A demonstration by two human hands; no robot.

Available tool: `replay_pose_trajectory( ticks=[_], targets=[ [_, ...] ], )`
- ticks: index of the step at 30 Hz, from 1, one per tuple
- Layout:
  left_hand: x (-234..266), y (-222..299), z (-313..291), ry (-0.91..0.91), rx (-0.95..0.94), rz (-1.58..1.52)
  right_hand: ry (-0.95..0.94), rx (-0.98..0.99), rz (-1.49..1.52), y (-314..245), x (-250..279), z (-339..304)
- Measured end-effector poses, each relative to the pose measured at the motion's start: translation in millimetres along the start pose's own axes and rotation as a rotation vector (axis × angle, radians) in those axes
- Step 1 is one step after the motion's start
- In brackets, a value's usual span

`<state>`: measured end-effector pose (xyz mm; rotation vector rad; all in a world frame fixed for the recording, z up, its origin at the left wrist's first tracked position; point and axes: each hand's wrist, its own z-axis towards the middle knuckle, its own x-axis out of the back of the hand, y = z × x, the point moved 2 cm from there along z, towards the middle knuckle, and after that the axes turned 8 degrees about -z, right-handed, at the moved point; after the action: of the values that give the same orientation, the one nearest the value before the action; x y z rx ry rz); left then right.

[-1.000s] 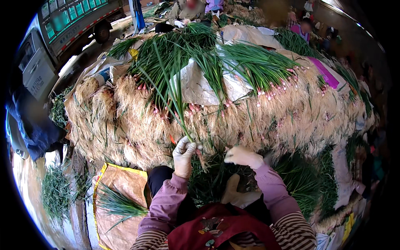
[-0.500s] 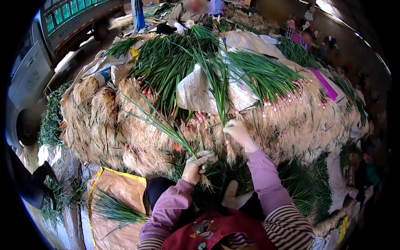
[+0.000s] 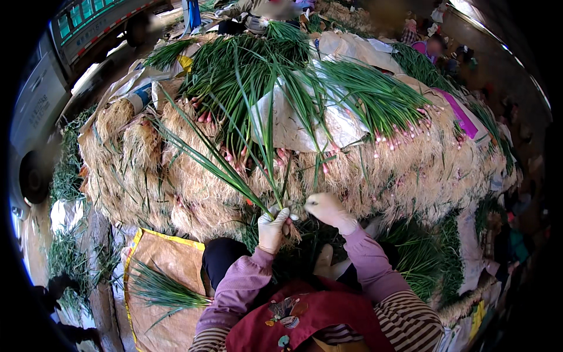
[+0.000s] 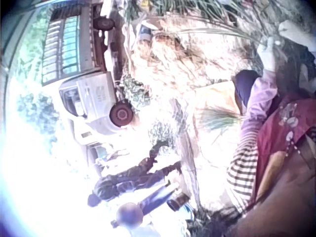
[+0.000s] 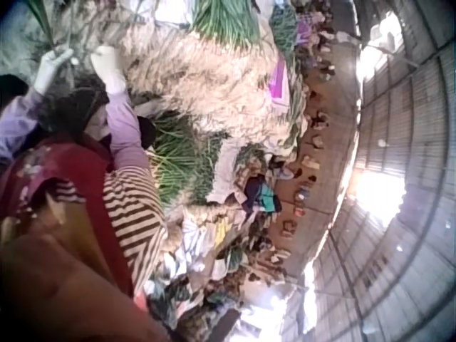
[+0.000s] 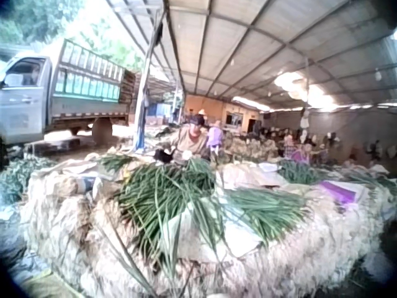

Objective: The person picks individual leeks from a large pile, removes outer layers by hand, and gathers them into a bundle.

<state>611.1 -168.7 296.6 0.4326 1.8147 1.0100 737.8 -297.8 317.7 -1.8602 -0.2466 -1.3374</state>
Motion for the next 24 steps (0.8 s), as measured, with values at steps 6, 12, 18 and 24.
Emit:
replay_pose_trajectory(
  ticks=[6, 12, 18, 24],
  targets=[
    [9.5, 2.0, 6.2, 0.062, 0.062, -0.021, 0.387, -0.312, -0.023, 41.5, 49.7, 45.6],
    [31.3, -4.0, 6.6, 0.084, -0.094, -0.108, 0.563, -0.215, 0.040, 47.3, 33.4, 45.0],
    [21.8, 10.2, -6.6, -0.090, 0.069, -0.259, 0.377, -0.277, -0.273, 43.3, 31.7, 51.3],
    [2.0, -5.5, -11.5, -0.124, 0.275, -0.049, 0.579, -0.209, 0.018, 29.2, 26.5, 8.6]
  ],
)
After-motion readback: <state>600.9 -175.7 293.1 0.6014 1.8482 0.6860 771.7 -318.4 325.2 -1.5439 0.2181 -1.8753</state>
